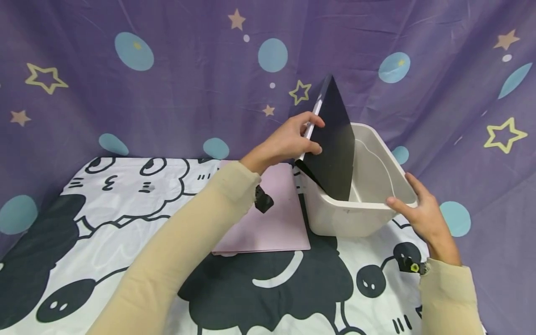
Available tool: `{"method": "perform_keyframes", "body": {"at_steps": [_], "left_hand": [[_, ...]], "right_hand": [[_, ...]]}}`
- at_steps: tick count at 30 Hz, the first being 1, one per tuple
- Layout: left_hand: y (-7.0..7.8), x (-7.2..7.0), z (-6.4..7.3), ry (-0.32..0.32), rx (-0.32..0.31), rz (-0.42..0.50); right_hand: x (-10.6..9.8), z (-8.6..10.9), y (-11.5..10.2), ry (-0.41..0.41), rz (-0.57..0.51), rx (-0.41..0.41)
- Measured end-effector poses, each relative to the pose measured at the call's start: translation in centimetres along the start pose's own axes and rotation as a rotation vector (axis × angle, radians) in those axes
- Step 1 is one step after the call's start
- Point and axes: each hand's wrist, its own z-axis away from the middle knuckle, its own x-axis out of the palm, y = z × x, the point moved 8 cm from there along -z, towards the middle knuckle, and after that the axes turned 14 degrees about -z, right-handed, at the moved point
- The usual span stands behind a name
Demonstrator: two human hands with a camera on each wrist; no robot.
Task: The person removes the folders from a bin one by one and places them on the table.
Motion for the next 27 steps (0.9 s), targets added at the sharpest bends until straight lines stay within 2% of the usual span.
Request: {"method": "perform_keyframes", "body": {"at_steps": [13,27], "left_hand": [[-0.4,-0.3,0.6,0.052,0.033,0.040],[-0.9,-0.8,1.2,0.104,0.029,0.096]], "right_hand": [[0.0,0.1,-0.2,0.007,-0.011,-0.030],[0.0,0.1,-0.1,0.001,-0.001,-0.008]]}}
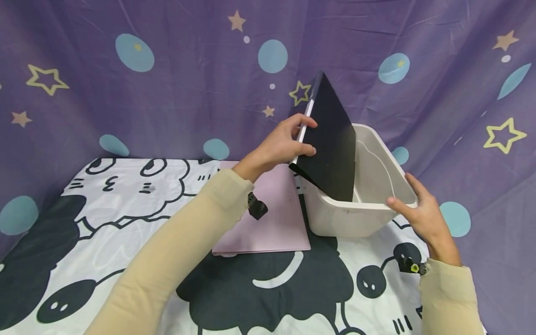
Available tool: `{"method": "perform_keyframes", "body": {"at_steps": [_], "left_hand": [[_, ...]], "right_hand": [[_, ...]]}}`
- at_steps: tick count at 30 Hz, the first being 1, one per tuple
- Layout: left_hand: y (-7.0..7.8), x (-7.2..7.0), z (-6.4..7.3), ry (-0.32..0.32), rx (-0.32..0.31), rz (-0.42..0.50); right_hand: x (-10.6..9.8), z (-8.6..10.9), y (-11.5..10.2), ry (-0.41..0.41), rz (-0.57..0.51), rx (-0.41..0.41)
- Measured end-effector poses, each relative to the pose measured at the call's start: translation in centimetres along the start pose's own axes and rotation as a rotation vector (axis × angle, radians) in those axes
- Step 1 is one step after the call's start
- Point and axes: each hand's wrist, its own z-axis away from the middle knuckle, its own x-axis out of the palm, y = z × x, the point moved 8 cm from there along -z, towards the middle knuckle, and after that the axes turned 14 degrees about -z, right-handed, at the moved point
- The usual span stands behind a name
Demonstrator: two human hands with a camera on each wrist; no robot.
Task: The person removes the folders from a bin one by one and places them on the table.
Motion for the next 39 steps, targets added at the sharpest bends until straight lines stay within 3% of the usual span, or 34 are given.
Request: {"method": "perform_keyframes", "body": {"at_steps": [21,28,39], "left_hand": [[-0.6,-0.7,1.0,0.049,-0.066,0.049],[-0.8,-1.0,1.3,0.070,-0.063,0.051],[-1.2,-1.2,1.7,0.096,-0.068,0.128]], "right_hand": [[-0.1,0.0,0.0,0.005,0.007,0.002],[-0.1,0.1,0.0,0.000,0.001,0.004],[-0.1,0.1,0.0,0.003,0.014,0.000]]}}
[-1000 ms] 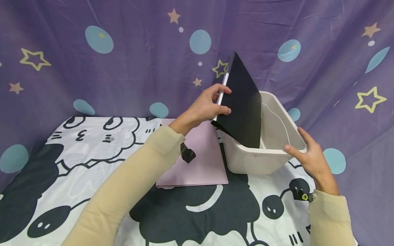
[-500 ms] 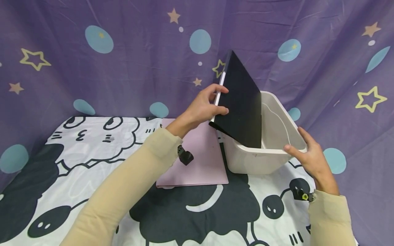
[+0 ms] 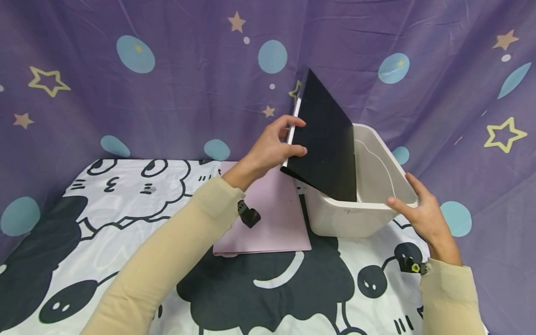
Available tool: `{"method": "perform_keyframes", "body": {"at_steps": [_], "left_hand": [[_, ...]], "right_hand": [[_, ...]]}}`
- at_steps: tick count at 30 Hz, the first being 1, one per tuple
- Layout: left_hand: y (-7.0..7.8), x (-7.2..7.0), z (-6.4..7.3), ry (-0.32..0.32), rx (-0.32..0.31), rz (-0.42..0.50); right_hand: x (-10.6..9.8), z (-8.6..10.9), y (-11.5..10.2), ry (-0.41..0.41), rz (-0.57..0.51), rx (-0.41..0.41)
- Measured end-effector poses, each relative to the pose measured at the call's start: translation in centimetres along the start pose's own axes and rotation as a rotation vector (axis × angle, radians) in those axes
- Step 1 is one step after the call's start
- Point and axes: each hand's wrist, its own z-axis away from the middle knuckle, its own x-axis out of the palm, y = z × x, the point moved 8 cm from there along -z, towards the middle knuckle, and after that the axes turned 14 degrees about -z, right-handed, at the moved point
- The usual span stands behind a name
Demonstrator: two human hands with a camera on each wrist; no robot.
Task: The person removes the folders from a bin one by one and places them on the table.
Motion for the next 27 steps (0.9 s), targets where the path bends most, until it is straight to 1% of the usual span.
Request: {"method": "perform_keyframes", "body": {"at_steps": [6,17,20,27], "left_hand": [[-0.08,-0.16,0.22,0.005,-0.005,0.023],[-0.63,-0.15,0.79,-0.002,-0.032,0.109],[-0.80,-0.20,0.84,0.007,-0.031,0.128],[-0.84,-0.38,1.03,0.033,-0.025,0.137]], "right_hand": [[-0.01,0.00,-0.09,0.001,-0.003,-0.002],[-0.01,0.04,-0.10,0.007,-0.006,-0.014],[0.01,0.04,-0.11,0.005,-0.008,-0.014],[0.05,-0.03,-0.09,0.004,-0.008,-0.011]]}}
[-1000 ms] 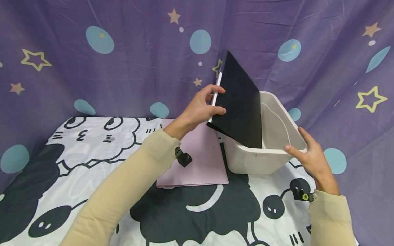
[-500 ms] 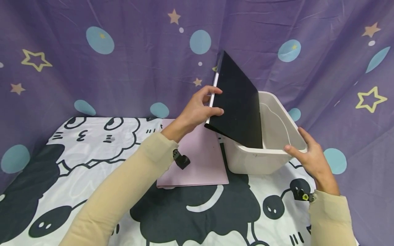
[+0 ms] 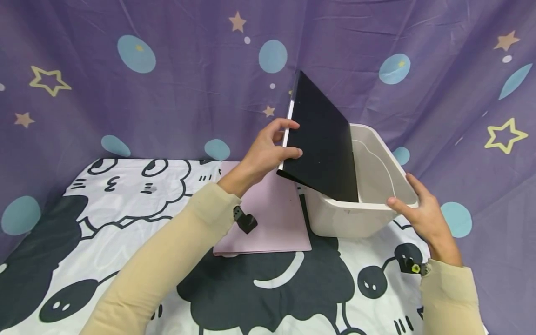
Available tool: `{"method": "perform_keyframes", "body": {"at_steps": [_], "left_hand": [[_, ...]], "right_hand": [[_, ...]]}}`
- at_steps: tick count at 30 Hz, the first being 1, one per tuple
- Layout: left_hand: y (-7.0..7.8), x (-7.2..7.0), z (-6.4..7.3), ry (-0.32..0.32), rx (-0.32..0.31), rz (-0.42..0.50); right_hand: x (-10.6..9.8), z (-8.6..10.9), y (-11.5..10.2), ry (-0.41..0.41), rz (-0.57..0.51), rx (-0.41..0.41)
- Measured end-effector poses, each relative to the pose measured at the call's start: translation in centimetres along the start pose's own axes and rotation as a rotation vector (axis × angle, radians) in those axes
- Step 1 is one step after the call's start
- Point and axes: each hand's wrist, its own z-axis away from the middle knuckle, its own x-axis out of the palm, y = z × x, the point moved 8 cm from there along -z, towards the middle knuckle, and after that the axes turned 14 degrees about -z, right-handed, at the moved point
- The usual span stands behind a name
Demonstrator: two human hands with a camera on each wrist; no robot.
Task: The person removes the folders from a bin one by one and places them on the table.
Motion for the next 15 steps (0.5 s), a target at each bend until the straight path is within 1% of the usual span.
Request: {"method": "perform_keyframes", "body": {"at_steps": [8,15], "left_hand": [[-0.06,-0.04,0.24,0.018,0.008,-0.025],[-0.20,-0.14,0.51,0.055,0.003,-0.033]], "right_hand": [[-0.08,0.08,0.15,-0.002,-0.003,0.014],[-0.08,0.03,0.21,-0.007,-0.011,0.023]]}}
